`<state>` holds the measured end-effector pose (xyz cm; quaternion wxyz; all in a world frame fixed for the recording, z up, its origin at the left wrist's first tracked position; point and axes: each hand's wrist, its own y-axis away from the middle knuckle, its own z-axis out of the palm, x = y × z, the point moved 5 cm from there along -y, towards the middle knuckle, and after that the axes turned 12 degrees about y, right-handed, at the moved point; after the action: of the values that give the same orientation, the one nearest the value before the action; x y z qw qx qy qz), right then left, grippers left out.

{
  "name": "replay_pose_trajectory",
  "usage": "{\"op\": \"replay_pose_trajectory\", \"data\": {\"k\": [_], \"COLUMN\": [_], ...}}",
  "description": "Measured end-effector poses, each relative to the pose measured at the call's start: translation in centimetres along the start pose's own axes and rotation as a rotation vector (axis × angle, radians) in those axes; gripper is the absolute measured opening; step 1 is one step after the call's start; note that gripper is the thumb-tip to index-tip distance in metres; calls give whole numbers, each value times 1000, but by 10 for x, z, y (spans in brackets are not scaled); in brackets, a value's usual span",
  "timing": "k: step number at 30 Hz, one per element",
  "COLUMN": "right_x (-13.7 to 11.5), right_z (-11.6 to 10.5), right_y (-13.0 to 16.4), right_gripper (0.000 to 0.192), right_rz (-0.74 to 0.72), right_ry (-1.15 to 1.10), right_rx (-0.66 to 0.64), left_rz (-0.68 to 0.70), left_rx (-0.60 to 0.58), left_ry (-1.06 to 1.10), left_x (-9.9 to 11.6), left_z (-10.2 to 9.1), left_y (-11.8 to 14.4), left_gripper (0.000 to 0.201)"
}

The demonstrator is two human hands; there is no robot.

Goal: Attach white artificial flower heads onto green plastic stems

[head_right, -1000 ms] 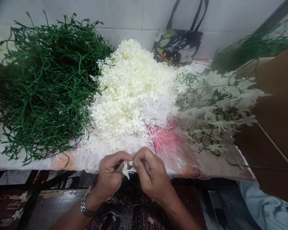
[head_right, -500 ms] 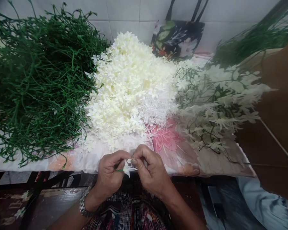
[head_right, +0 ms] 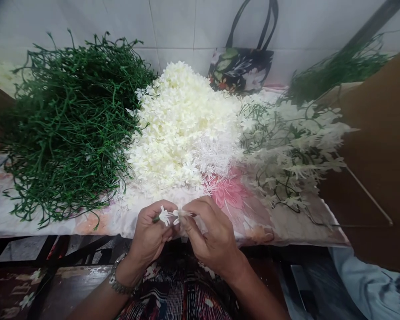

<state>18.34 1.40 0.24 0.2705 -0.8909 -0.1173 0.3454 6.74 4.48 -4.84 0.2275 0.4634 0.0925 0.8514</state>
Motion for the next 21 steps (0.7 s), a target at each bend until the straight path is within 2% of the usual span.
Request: {"op": "replay_pose_trajectory", "data": {"k": [3, 8, 14, 21], "right_x": [-3, -5, -4, -3], "right_z": [-1, 0, 4, 9], "right_y": [-2, -5, -8, -10], "right_gripper": [17, 17, 15, 18], "right_rz": [-54, -60, -62, -84], "right_ry": [36, 42, 94, 84], "right_rx": [-8, -49, -87, -87], "left_rz": [13, 65, 169, 230], "left_rx": [-6, -26, 5, 31], "left_ry": [-4, -43, -173, -261], "left_x": [0, -1, 1, 0], "left_z": [0, -2, -4, -6], "left_y": [0, -2, -1, -2], "left_gripper": [10, 13, 21, 18]}}
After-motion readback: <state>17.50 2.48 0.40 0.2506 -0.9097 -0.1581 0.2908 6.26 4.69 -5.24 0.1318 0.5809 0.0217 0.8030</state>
